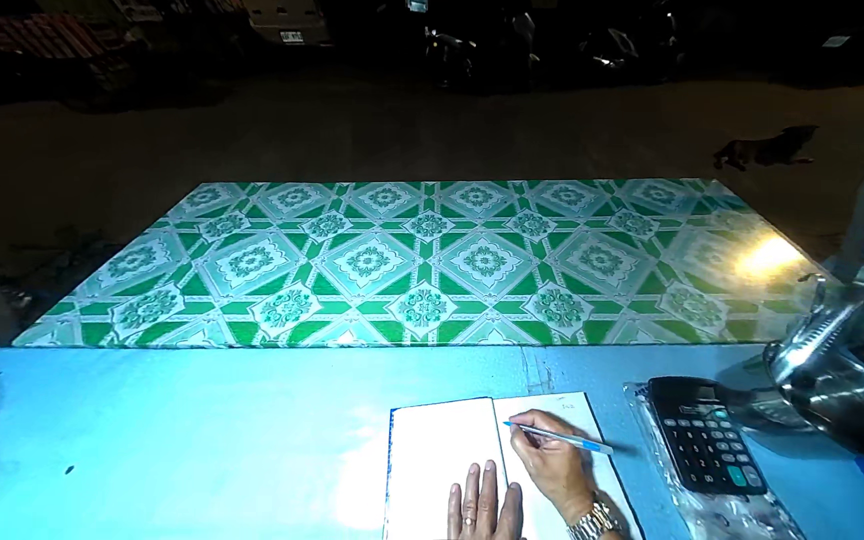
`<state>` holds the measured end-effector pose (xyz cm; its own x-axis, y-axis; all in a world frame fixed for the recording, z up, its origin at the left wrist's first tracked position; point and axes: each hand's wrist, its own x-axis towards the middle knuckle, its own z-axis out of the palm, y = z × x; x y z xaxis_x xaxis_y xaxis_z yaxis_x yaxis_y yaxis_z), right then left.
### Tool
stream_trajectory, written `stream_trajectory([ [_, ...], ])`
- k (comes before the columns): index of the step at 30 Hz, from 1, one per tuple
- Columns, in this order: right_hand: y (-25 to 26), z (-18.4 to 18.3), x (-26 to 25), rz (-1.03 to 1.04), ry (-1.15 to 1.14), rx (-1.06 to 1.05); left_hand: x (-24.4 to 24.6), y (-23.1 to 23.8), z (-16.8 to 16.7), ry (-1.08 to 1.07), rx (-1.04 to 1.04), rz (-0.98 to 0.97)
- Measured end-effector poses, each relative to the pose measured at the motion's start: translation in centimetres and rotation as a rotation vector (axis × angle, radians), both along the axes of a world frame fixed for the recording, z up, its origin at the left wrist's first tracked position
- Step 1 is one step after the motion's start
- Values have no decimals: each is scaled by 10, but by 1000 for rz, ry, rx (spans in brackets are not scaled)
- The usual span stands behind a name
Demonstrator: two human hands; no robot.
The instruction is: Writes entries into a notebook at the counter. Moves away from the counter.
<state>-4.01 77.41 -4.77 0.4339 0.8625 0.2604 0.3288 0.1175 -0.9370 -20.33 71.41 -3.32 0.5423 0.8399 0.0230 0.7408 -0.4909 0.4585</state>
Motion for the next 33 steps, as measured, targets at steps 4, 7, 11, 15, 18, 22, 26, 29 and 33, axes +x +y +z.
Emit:
stream_trajectory([
  [4,1,-2,3,7,-55,-13,0,-2,1,17,10,21],
  [7,1,-5,3,26,-62,-32,0,-3,1,13,9,33],
  [11,1,-5,4,21,-122,-80,0,-2,2,2,8,24],
  [15,2,-7,3,2,-163,-81,-1,-3,1,-8,20,27],
  [18,1,-3,4,12,-136,-117,0,-3,1,-8,22,32],
  [22,1,-3,4,6,-167,-137,0,-3,0,3,18,28],
  [26,1,-4,3,-14,-197,-132,0,-3,0,8,28,30],
  [29,1,-2,4,-13,-223,-150,0,-3,0,15,12,24],
  [33,1,-2,3,-23,-218,-144,0,-3,1,17,6,23],
])
